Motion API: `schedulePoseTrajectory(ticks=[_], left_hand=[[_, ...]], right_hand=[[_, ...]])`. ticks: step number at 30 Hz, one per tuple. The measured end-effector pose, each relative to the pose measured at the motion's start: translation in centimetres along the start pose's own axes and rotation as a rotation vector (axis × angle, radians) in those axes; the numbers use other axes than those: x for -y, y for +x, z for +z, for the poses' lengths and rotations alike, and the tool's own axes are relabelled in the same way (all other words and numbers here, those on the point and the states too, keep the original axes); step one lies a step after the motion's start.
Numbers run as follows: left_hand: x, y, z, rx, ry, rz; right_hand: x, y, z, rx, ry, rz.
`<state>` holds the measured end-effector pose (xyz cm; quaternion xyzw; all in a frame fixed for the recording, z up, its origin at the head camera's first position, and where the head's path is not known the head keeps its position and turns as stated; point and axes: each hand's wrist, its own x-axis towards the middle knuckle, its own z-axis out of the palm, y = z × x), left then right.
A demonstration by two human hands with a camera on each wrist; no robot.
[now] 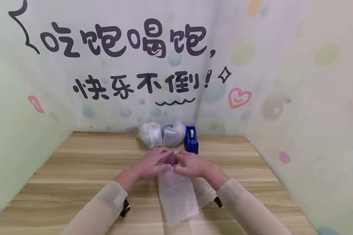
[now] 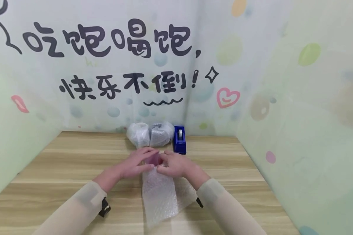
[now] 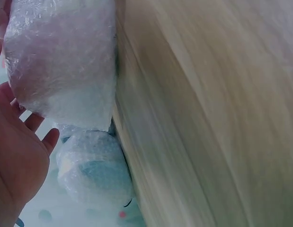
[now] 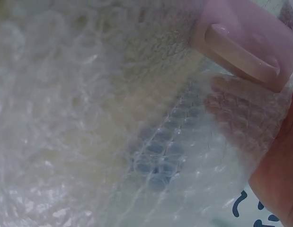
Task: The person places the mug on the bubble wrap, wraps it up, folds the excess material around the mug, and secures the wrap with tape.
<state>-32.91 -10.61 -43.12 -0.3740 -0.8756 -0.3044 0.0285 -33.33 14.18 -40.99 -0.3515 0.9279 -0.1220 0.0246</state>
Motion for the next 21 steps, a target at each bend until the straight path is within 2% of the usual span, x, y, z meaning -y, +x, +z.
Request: schedulePoseTrajectory(ticks=[7,9,11,13,15,18,21], left_hand=[[-0.1,0.3,-0.1,0.024,0.031,-0.015],[0.0,0.3,-0.2,0.027,0.04,-0.012],[0.0,0.3,-0.2,0.031,0.042,-0.01],[0.0,0.3,-0.2,0.034,0.037,-0.01],[-0.1,0.2,-0.2,0.033,0.037,-0.007],[-0.1,0.2,-0.3,0.034,0.033,-0.004],[0.0,0.1,-0.5,0.035,0.02,-0.009]], right_hand=[[-0.3,-0.8,-0.3,0.003,0.004,0.017],[-0.1,-1.3,-0.7,-0.023,-0.022,0.019],[0.4,-2.1,-1.1,-0.085,-0.071,-0.009],[1.2,-3.2,-1.6,-0.156,-0.116,-0.075],[2.4,-4.7,-1.8,-0.2,-0.173,-0.183],[4.7,-7.2,-1.2,-0.171,-0.264,-0.352],[6.5,-9.2,0.4,-0.116,-0.384,-0.463]])
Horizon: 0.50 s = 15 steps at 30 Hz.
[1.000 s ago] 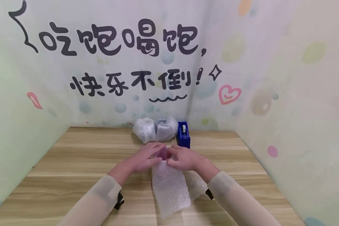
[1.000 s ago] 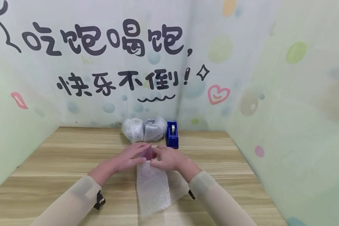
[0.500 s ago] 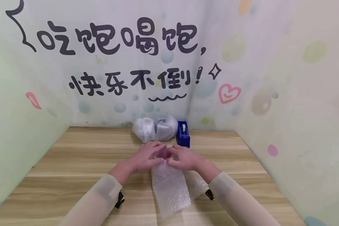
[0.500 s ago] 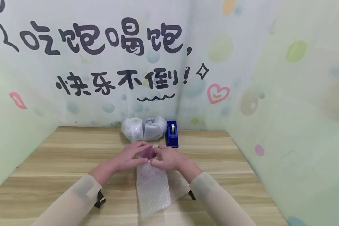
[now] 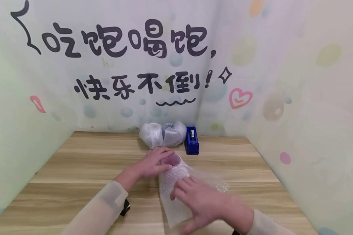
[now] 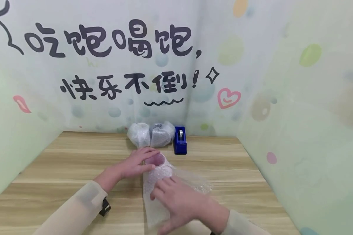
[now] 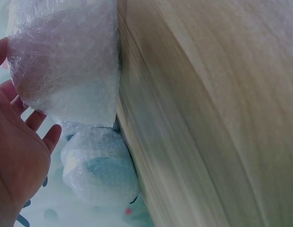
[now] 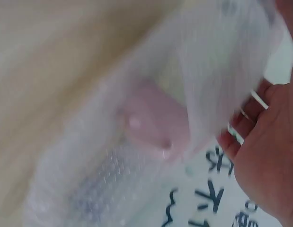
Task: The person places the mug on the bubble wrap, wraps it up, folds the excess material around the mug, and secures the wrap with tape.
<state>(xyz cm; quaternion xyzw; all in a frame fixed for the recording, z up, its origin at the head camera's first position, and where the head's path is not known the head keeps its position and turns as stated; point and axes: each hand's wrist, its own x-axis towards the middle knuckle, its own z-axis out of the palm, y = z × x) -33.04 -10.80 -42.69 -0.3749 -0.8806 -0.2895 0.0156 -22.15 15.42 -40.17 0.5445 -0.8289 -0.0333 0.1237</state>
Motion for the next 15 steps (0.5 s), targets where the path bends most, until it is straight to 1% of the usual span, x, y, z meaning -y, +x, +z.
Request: schedulePoseTrajectory(ticks=[2,4,9,12,15], left_hand=[[0.0,0.0,-0.1,0.004,-0.015,-0.007],[0.0,-0.1,-0.1,0.005,-0.025,-0.01],[0.1,-0.2,0.0,0.017,-0.035,-0.017],[0.3,-0.2,0.1,0.019,-0.046,-0.025],[0.2,-0.3,0.1,0.013,-0.057,-0.031]], right_hand=[[1.3,-0.3,0.7,0.0,-0.073,-0.028],[2.1,-0.4,1.6,-0.027,-0.143,-0.035],[2.4,0.0,2.9,-0.127,-0.274,-0.061],[2.2,0.4,2.6,-0.178,-0.311,-0.077],[1.5,1.1,1.7,-0.246,-0.294,-0.082]])
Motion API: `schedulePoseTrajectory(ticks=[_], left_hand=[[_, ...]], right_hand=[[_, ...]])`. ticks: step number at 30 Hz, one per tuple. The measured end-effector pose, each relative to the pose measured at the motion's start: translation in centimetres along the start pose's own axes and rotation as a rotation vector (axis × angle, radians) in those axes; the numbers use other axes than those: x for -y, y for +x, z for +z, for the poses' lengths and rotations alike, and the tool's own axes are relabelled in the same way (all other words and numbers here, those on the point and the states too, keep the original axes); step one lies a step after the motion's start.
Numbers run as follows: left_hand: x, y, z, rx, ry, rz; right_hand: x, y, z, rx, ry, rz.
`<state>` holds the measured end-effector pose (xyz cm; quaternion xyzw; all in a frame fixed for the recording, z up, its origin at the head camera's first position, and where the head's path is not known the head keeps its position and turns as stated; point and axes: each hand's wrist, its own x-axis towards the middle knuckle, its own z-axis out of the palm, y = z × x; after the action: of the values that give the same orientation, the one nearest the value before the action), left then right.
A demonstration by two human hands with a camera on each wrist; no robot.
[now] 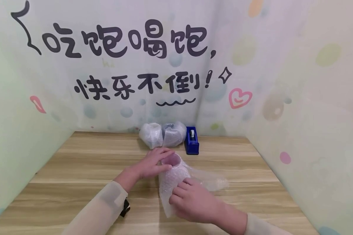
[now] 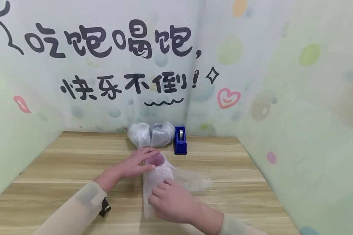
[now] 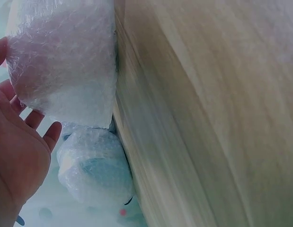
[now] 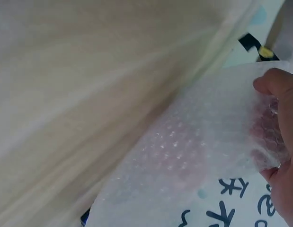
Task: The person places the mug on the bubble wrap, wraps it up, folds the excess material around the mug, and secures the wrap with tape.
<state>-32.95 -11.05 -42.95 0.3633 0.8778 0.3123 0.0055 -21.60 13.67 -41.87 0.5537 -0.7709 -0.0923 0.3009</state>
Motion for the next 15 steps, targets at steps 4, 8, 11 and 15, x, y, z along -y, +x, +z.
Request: schedulePoseTrajectory(ticks=[4,8,11,15], left_hand=[[-0.1,0.0,0.0,-0.012,-0.012,0.002],[0.3,0.0,0.3,-0.037,-0.041,0.039],[1.5,0.1,0.8,-0.084,-0.046,0.121],[1.9,0.1,1.3,-0.133,-0.087,0.166]], right_hand=[[-2.0,1.4,-0.2,-0.108,0.078,0.06],[-4.3,2.8,0.2,-0.186,0.164,0.175],[-5.8,3.6,0.8,-0.203,0.241,0.261],[-7.1,4.1,1.6,-0.165,0.333,0.37]])
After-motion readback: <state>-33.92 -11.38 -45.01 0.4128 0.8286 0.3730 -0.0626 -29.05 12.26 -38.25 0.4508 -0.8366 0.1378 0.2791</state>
